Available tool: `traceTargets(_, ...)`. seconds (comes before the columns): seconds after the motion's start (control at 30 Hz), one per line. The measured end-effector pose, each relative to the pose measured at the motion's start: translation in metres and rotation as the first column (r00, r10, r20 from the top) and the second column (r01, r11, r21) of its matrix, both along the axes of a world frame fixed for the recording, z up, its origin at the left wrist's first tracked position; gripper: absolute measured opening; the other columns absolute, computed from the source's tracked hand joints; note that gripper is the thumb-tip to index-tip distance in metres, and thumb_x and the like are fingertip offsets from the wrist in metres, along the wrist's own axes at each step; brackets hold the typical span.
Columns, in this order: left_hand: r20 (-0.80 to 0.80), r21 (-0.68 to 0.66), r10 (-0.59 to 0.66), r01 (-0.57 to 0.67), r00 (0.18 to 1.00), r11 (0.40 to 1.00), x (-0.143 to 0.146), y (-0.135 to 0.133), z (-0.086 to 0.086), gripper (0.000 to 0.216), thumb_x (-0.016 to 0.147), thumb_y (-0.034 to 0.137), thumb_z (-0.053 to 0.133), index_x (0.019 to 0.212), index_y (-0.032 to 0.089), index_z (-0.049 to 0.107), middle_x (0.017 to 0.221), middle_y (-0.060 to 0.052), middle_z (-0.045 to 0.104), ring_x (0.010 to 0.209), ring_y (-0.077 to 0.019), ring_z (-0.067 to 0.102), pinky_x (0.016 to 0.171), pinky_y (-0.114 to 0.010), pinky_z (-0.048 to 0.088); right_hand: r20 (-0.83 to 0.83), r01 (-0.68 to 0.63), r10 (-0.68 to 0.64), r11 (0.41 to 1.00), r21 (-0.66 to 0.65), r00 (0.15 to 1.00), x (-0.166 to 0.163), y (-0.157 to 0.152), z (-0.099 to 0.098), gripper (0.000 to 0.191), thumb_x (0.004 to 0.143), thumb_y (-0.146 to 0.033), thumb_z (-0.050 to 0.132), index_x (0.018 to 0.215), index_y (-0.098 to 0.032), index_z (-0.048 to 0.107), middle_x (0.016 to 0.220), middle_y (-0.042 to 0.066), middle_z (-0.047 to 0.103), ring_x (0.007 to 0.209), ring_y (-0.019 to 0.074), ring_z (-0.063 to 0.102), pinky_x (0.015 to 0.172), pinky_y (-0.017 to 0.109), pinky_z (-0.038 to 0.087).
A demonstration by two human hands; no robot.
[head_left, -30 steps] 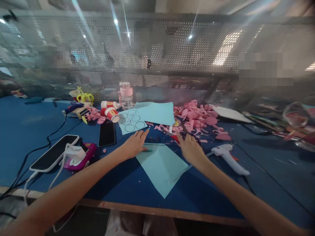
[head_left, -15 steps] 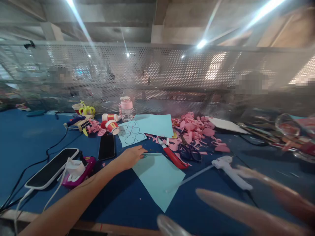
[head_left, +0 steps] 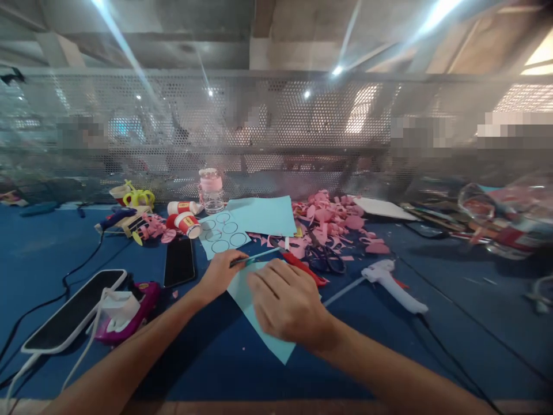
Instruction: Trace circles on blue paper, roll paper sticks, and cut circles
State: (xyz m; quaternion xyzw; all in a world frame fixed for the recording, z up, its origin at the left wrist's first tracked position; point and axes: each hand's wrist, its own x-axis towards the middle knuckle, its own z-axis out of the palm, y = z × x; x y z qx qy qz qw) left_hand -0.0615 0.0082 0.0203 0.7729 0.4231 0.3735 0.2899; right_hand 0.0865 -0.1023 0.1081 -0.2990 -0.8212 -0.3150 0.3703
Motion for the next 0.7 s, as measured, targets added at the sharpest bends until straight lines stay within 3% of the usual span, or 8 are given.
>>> traceTargets(0.07,0.016,-0.010,0.004,-0.004,1.000,1.000,-0.002,0.004,0.001,0.016,0.076,0.026,0.056,0.085,0.019,0.067,0.082,-0.002,0.068,0.076,-0.0168,0.060,0.069,-0.024,0.044,-0.010,0.142,-0.143,0.989,-0.039,0.990,0.016,0.033,-0.028,0.018,0.078,-0.011,0.040,0.075,-0.015,0.058,0.060,0.005,0.054,0.061,0.0176,0.050,0.053,0.029,0.045)
traceTargets(0.13,0.047,-0.024,0.047,-0.046,0.998,0.999,-0.003,0.007,0.000,0.020,0.076,0.029,0.055,0.086,0.018,0.067,0.080,-0.002,0.067,0.072,-0.0163,0.059,0.065,-0.024,0.043,-0.167,0.296,-0.323,0.941,-0.167,0.932,0.033,0.052,-0.058,0.019,0.080,-0.016,0.041,0.090,-0.010,0.056,0.080,0.012,0.059,0.079,0.0220,0.053,0.068,0.036,0.048)
traceTargets(0.2,0.072,-0.047,0.092,-0.089,0.993,0.995,-0.004,0.010,-0.001,0.023,0.075,0.032,0.055,0.086,0.017,0.067,0.077,-0.002,0.067,0.069,-0.0159,0.058,0.063,-0.024,0.042,-0.222,0.317,-0.379,0.909,-0.270,0.898,0.044,0.059,-0.079,0.028,0.082,-0.025,0.044,0.103,-0.008,0.051,0.099,0.017,0.056,0.097,0.0269,0.050,0.082,0.043,0.045)
traceTargets(0.33,0.067,-0.111,0.108,-0.101,0.992,0.989,-0.009,0.017,-0.003,0.022,0.072,0.032,0.056,0.082,0.016,0.067,0.072,-0.002,0.067,0.067,-0.0166,0.059,0.061,-0.024,0.042,-0.078,0.135,-0.196,0.866,-0.481,0.978,0.039,0.056,-0.090,0.040,0.086,-0.037,0.043,0.117,-0.012,0.045,0.115,0.016,0.053,0.111,0.0257,0.046,0.093,0.043,0.042)
traceTargets(0.5,0.008,-0.182,0.175,-0.170,0.985,0.968,-0.020,0.026,0.001,0.019,0.067,0.029,0.062,0.078,0.015,0.066,0.071,-0.004,0.069,0.069,-0.0194,0.064,0.061,-0.025,0.044,0.074,0.095,-0.061,0.682,-0.725,0.995,0.029,0.054,-0.090,0.066,0.083,-0.056,0.041,0.133,-0.013,0.034,0.138,0.015,0.038,0.125,0.0257,0.038,0.102,0.044,0.034)
traceTargets(0.6,-0.072,-0.132,0.245,-0.253,0.967,0.959,-0.024,0.028,0.004,0.018,0.067,0.027,0.064,0.080,0.015,0.067,0.075,-0.006,0.070,0.072,-0.0201,0.064,0.063,-0.025,0.045,0.109,0.056,0.050,0.608,-0.792,0.993,0.033,0.059,-0.093,0.071,0.083,-0.058,0.038,0.140,-0.021,0.021,0.144,0.010,0.029,0.131,0.0241,0.029,0.106,0.047,0.026)
traceTargets(0.7,-0.133,-0.091,0.302,-0.315,0.944,0.945,-0.025,0.028,0.004,0.020,0.068,0.027,0.065,0.083,0.015,0.069,0.077,-0.007,0.070,0.075,-0.0205,0.065,0.064,-0.025,0.046,0.152,0.031,0.158,0.588,-0.809,0.976,0.037,0.063,-0.096,0.063,0.085,-0.056,0.034,0.141,-0.030,0.017,0.146,0.005,0.025,0.134,0.0229,0.021,0.107,0.049,0.020)
